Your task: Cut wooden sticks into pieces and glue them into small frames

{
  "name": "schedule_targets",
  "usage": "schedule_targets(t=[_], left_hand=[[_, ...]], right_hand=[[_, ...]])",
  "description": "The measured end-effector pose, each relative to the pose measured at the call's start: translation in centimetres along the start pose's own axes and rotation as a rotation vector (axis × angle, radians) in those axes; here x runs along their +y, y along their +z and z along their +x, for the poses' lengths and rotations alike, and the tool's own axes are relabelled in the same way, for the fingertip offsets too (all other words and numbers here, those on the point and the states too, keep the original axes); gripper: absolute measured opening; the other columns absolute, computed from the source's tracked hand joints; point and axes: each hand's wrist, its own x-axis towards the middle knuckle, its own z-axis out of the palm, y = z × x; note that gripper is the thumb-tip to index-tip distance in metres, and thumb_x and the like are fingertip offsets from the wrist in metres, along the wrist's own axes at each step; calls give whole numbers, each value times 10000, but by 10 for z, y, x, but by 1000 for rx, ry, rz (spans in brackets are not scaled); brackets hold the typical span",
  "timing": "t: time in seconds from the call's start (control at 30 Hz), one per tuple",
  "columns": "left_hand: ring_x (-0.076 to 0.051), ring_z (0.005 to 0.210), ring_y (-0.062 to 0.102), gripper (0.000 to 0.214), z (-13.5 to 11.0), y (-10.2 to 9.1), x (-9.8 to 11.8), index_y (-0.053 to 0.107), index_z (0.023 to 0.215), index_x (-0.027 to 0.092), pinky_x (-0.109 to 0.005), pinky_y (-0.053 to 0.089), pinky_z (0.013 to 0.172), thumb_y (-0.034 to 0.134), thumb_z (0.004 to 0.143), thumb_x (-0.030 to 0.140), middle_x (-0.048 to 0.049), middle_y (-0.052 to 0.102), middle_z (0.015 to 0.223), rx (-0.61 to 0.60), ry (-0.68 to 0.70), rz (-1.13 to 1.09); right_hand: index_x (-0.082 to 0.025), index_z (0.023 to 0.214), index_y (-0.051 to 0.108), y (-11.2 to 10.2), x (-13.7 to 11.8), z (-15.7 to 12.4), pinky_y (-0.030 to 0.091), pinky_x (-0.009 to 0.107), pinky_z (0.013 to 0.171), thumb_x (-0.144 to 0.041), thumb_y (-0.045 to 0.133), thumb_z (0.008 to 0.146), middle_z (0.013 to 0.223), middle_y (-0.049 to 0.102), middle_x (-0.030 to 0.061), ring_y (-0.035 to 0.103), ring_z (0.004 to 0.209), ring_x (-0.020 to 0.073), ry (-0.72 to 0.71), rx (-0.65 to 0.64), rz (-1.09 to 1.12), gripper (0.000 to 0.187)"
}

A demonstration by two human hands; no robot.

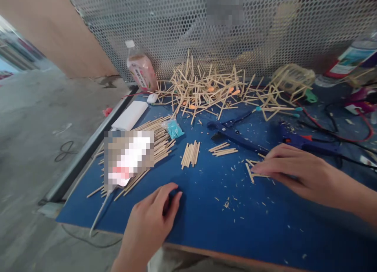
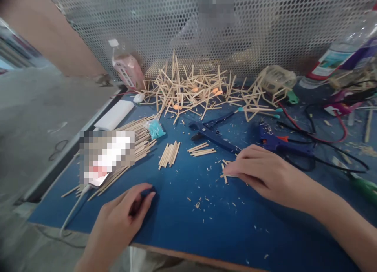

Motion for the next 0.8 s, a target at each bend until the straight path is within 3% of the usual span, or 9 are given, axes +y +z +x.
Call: schedule_targets(t=[0.23,0.37,0.53,0.67,0.8], left_hand=[[-101,544,633,209,3,4,-1,606,1084,233,-187,500,558,488,983,373,42,632,668,-55,8,32],[-94,510,608,243,4,4,-4,587,1093,238,-184,476,523,475,983,424,54,600,645,-73,17,43],[-84,450,561,323,0,5,-5,519,1144,212,-179,445,472,505,958,476,80,544,610,-80,-10,51],[-83,430,515,346,-2,7,-3,468,1125,205,-182,440,463,527,937,490,95,511,607,-34,-113,12],[-84,448,490,350,-3,5,0,459,1185,228,-186,438,483,541,936,460,94,526,630,-60,-115,-33]], right_hand=[[-274,1131,641,2,19,5,506,241,723,-100,501,934,871,704,-3,638,824,132,26,36,-75,298],[-265,1114,659,1,26,4,500,227,722,-106,476,948,912,690,13,632,846,123,109,38,-166,294],[-254,1064,690,-1,24,3,485,261,757,-125,524,945,919,684,25,632,836,132,148,120,-271,242],[-282,1049,696,-3,21,1,490,290,746,-140,556,937,886,692,14,635,831,154,109,143,-223,229],[-284,1046,713,-6,21,-2,497,325,733,-222,578,940,893,704,27,640,825,178,124,171,-193,183]])
